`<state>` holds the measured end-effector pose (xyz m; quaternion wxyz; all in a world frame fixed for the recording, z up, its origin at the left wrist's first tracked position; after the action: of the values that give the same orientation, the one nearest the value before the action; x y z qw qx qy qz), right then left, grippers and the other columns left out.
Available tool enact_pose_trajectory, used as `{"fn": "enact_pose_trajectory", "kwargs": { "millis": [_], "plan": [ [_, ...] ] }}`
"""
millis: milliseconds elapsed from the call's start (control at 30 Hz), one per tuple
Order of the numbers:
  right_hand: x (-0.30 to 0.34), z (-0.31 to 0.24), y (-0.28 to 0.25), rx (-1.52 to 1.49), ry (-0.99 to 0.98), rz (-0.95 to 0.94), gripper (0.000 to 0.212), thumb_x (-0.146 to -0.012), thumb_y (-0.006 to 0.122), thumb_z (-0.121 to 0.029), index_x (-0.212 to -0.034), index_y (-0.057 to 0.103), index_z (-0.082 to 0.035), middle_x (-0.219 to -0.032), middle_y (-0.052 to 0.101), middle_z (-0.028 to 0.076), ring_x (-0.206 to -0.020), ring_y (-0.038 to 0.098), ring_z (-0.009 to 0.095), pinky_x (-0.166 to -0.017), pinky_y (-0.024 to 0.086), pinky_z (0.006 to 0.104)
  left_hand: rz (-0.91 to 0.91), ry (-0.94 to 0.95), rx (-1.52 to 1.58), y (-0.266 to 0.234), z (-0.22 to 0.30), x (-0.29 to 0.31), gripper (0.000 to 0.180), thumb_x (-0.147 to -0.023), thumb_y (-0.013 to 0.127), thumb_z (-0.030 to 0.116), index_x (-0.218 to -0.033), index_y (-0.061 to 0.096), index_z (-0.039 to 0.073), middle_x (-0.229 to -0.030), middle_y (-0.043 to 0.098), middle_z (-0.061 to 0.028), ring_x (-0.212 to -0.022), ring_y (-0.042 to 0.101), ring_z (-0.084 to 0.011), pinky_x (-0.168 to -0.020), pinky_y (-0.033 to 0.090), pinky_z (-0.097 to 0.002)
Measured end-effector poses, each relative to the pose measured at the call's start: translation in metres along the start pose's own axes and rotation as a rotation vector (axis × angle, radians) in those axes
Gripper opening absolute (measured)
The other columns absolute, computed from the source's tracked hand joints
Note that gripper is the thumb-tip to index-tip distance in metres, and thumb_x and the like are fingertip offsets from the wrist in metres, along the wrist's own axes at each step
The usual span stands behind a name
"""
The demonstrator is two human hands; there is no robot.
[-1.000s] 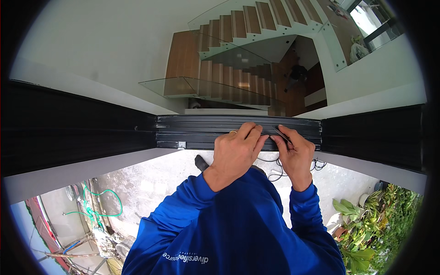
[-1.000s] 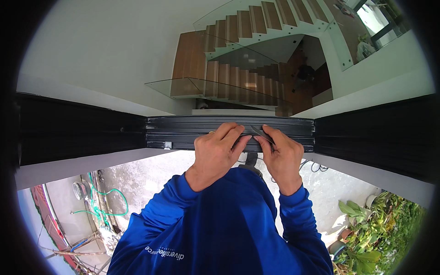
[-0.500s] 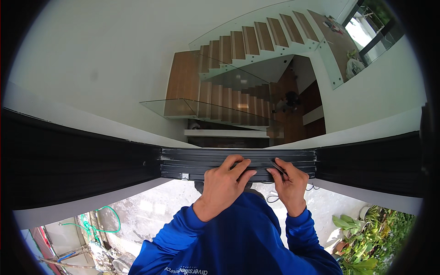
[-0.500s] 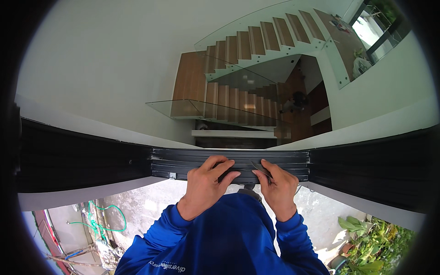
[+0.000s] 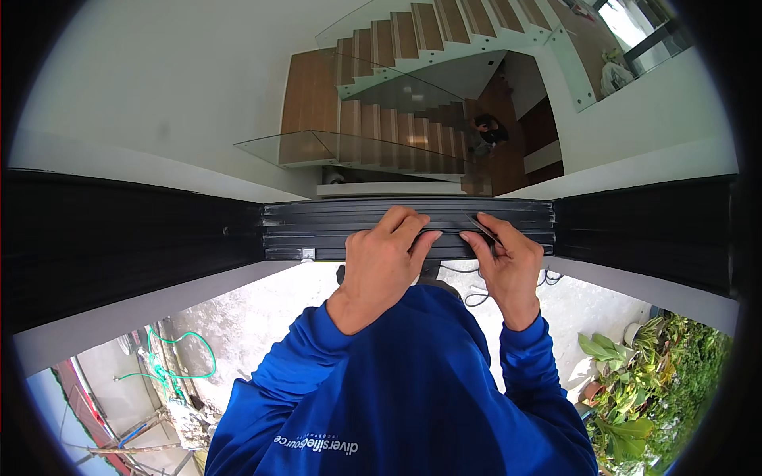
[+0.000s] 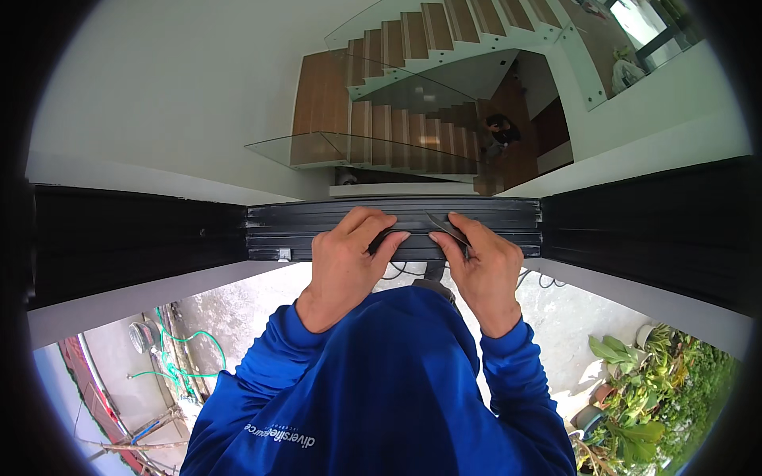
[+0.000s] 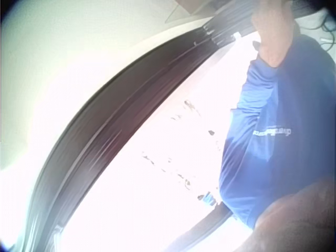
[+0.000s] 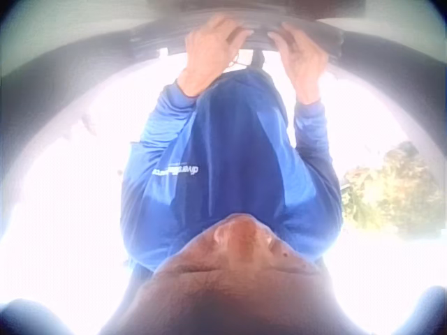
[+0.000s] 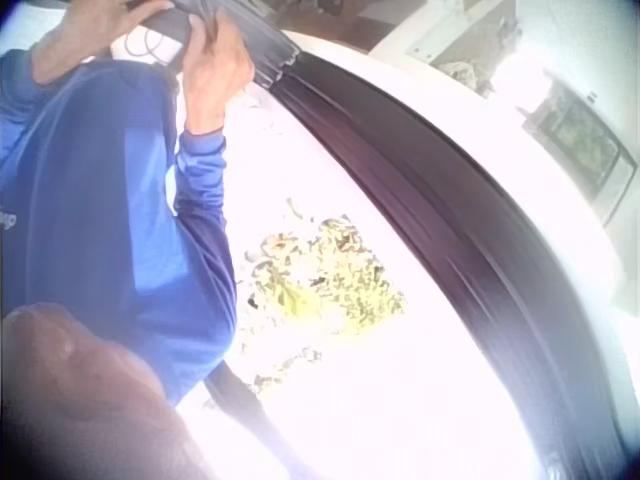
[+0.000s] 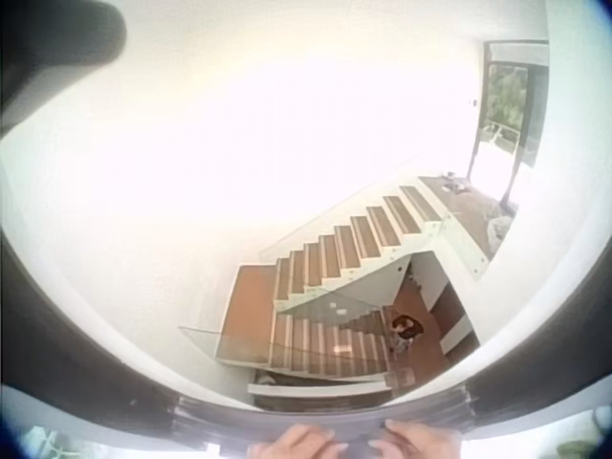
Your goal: The person cuts a rubber seal strip using a blade and presses it into the groove of a window frame by hand and with a scraper.
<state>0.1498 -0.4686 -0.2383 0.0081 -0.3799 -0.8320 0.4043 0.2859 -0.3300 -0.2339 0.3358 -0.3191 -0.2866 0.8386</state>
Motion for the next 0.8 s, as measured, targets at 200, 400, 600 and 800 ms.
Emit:
{"fn": "enact_pose_trajectory", "kwargs": {
  "millis": [200, 400, 600, 800],
  "plan": [
    [0.004, -0.004, 0.004, 0.006, -0.01, 0.032, 0.032, -0.083, 0.09, -0.02, -0.106, 0.077, -0.001, -0.086, 0.077, 0.014, -0.07, 0.075, 0.029, -0.062, 0.057, 0.0354, -0.029, -0.045, 0.017, -0.001, -0.002, 0.005, 0.024, -0.09, 0.084, 0.023, -0.105, 0.078, 0.004, -0.103, 0.073, -0.0036, -0.064, 0.072, -0.0246, -0.056, 0.057, -0.0357],
    [0.004, -0.014, 0.004, 0.026, -0.014, 0.045, 0.03, -0.084, 0.089, -0.021, -0.104, 0.077, -0.002, -0.086, 0.077, 0.014, -0.071, 0.075, 0.031, -0.061, 0.056, 0.0374, -0.006, -0.017, -0.009, -0.002, -0.003, 0.008, 0.022, -0.091, 0.084, 0.021, -0.105, 0.078, 0.005, -0.104, 0.074, -0.0047, -0.064, 0.072, -0.0245, -0.057, 0.057, -0.0362],
    [0.002, -0.011, 0.006, 0.045, -0.009, 0.004, 0.028, -0.086, 0.087, -0.022, -0.102, 0.077, -0.002, -0.087, 0.078, 0.015, -0.071, 0.075, 0.033, -0.062, 0.056, 0.0384, -0.065, -0.145, 0.082, -0.02, -0.016, 0.011, 0.027, -0.09, 0.084, 0.017, -0.112, 0.078, 0.003, -0.118, 0.074, -0.0111, -0.071, 0.074, -0.0269, -0.061, 0.059, -0.0355],
    [0.004, -0.007, 0.007, 0.032, -0.012, 0.027, 0.026, -0.086, 0.087, -0.022, -0.1, 0.077, -0.003, -0.087, 0.078, 0.013, -0.07, 0.074, 0.033, -0.06, 0.055, 0.0379, -0.051, -0.197, 0.064, -0.041, -0.031, 0.02, 0.029, -0.089, 0.086, 0.019, -0.113, 0.08, 0.004, -0.12, 0.074, -0.0136, -0.072, 0.072, -0.0269, -0.062, 0.057, -0.0339]
  ]
}}
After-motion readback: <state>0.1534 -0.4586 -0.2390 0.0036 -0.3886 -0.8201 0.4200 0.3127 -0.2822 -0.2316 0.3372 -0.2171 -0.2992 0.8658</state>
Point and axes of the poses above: each hand's wrist, its own x-axis away from the middle knuckle, its own y-axis out of the palm, z = x × y, the point moved 7 cm from there along -x, towards the middle knuckle
